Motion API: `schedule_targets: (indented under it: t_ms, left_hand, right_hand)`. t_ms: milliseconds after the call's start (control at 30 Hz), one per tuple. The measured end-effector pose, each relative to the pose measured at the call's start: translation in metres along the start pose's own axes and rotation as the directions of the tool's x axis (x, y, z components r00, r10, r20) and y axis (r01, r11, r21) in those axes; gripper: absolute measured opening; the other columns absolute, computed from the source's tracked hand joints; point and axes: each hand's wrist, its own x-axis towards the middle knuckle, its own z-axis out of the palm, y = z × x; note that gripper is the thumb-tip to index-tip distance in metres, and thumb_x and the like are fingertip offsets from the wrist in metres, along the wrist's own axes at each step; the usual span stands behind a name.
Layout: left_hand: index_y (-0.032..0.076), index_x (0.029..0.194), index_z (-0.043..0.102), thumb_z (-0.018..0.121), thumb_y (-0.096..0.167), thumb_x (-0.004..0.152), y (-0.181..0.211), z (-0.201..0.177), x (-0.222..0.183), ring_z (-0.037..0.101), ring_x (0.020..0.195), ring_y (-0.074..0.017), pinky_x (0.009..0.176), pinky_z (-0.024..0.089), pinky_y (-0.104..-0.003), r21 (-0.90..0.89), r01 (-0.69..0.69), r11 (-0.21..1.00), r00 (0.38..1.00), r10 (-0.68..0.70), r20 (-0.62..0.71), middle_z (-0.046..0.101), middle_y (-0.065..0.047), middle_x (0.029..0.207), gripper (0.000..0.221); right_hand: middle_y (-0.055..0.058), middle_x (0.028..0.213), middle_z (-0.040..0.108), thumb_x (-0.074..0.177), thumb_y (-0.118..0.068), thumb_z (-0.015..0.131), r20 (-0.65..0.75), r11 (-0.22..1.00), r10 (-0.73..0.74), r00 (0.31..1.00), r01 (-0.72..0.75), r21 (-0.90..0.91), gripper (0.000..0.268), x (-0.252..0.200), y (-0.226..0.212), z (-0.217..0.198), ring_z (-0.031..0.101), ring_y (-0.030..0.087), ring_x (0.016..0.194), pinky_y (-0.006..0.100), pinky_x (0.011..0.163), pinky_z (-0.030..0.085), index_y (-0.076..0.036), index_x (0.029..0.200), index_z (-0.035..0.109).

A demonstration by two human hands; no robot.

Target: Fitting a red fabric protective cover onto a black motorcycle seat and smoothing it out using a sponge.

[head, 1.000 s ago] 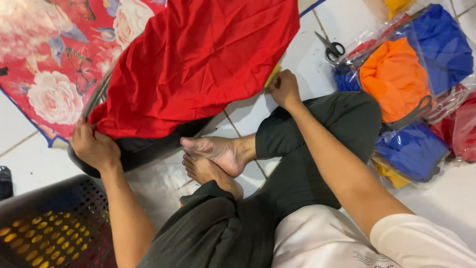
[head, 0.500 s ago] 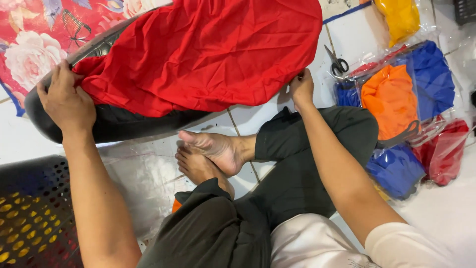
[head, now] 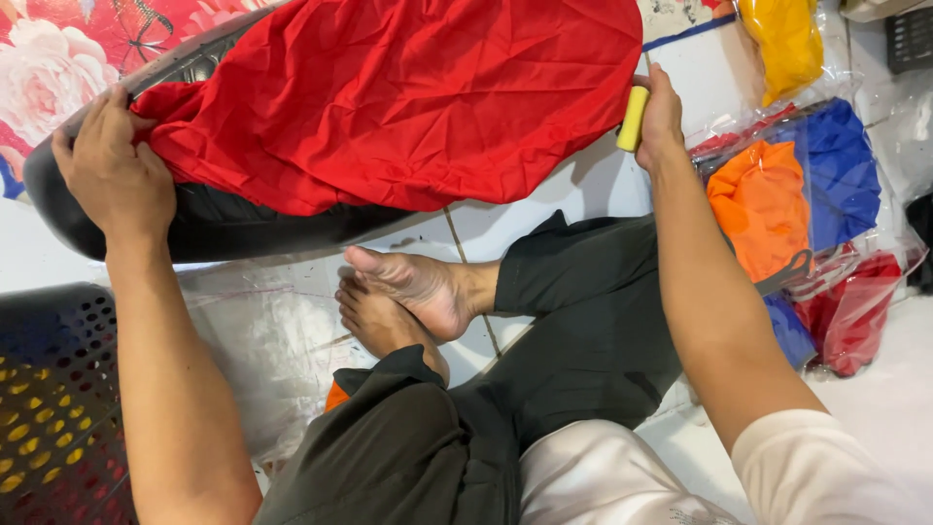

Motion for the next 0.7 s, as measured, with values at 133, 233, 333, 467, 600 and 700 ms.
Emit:
schedule_targets:
  t_ms: [133, 233, 333, 467, 600, 700]
  left_hand:
    - [-0.011, 0.142, 0.071, 0.049, -0.013, 0.080, -0.002, 0.002, -0.002, 0.068, 0.133, -0.0380, 0.104, 0.033, -0.063, 0.009, 0.003, 1.000, 1.000, -0.003, -0.007, 0.083, -0.021, 0.127, 0.066]
    - [-0.010, 0.141, 0.075, 0.049, -0.015, 0.082, 0.000, 0.003, -0.006, 0.069, 0.134, -0.0358, 0.106, 0.033, -0.060, 0.006, 0.011, 1.000, 0.999, -0.011, -0.030, 0.084, -0.017, 0.122, 0.064]
    - [-0.003, 0.116, 0.074, 0.047, -0.015, 0.081, 0.012, -0.002, -0.011, 0.068, 0.136, -0.0365, 0.107, 0.032, -0.067, -0.054, 0.061, 0.997, 0.998, -0.062, -0.019, 0.081, -0.020, 0.134, 0.047]
    - [-0.002, 0.109, 0.068, 0.050, -0.016, 0.084, 0.035, -0.004, -0.018, 0.066, 0.137, -0.0422, 0.107, 0.032, -0.069, -0.061, 0.068, 0.996, 0.997, -0.067, 0.027, 0.078, -0.021, 0.141, 0.034]
    - [-0.002, 0.111, 0.071, 0.053, -0.017, 0.085, 0.038, 0.001, -0.021, 0.067, 0.136, -0.0415, 0.108, 0.032, -0.067, -0.023, 0.046, 0.999, 0.999, -0.046, 0.024, 0.078, -0.020, 0.141, 0.035]
    - [-0.002, 0.108, 0.071, 0.054, -0.014, 0.085, 0.034, 0.002, -0.022, 0.069, 0.135, -0.0419, 0.106, 0.033, -0.067, -0.034, 0.023, 0.999, 1.000, -0.022, 0.013, 0.079, -0.023, 0.143, 0.032]
  right_hand:
    - [0.000, 0.101, 0.071, 0.093, -0.049, 0.062, 0.209, 0.985, 0.025, 0.978, -0.059, 0.160, 0.036, -0.019, -0.018, 0.016, 0.069, 0.013, 0.091, 0.025, 0.075, 0.057, -0.018, 0.111, 0.065]
    - [0.002, 0.108, 0.071, 0.092, -0.045, 0.067, 0.245, 0.996, 0.004, 0.969, -0.026, 0.086, 0.043, -0.023, -0.016, 0.010, 0.070, 0.015, 0.098, 0.025, 0.079, 0.060, -0.015, 0.121, 0.060]
    - [0.002, 0.108, 0.071, 0.091, -0.039, 0.071, 0.240, 0.995, 0.001, 0.971, -0.025, 0.097, 0.041, -0.035, -0.012, -0.003, 0.071, 0.015, 0.099, 0.025, 0.079, 0.061, -0.015, 0.123, 0.063]
    - [-0.002, 0.107, 0.070, 0.089, -0.046, 0.071, 0.051, 0.999, 0.042, 0.998, -0.041, -0.009, 0.044, -0.033, 0.011, -0.029, 0.069, 0.011, 0.096, 0.023, 0.078, 0.059, -0.017, 0.122, 0.066]
    - [0.004, 0.082, 0.067, 0.088, -0.052, 0.056, -0.420, 0.906, 0.107, 0.901, 0.085, 0.414, 0.037, 0.011, 0.035, -0.078, 0.069, 0.016, 0.079, 0.033, 0.072, 0.056, -0.018, 0.098, 0.063]
    - [0.024, 0.132, 0.074, 0.090, -0.039, 0.045, 0.020, 0.533, -0.047, 0.999, 0.008, 0.846, 0.061, -0.058, -0.030, -0.064, 0.071, 0.040, 0.125, 0.048, 0.105, 0.059, 0.000, 0.132, 0.068]
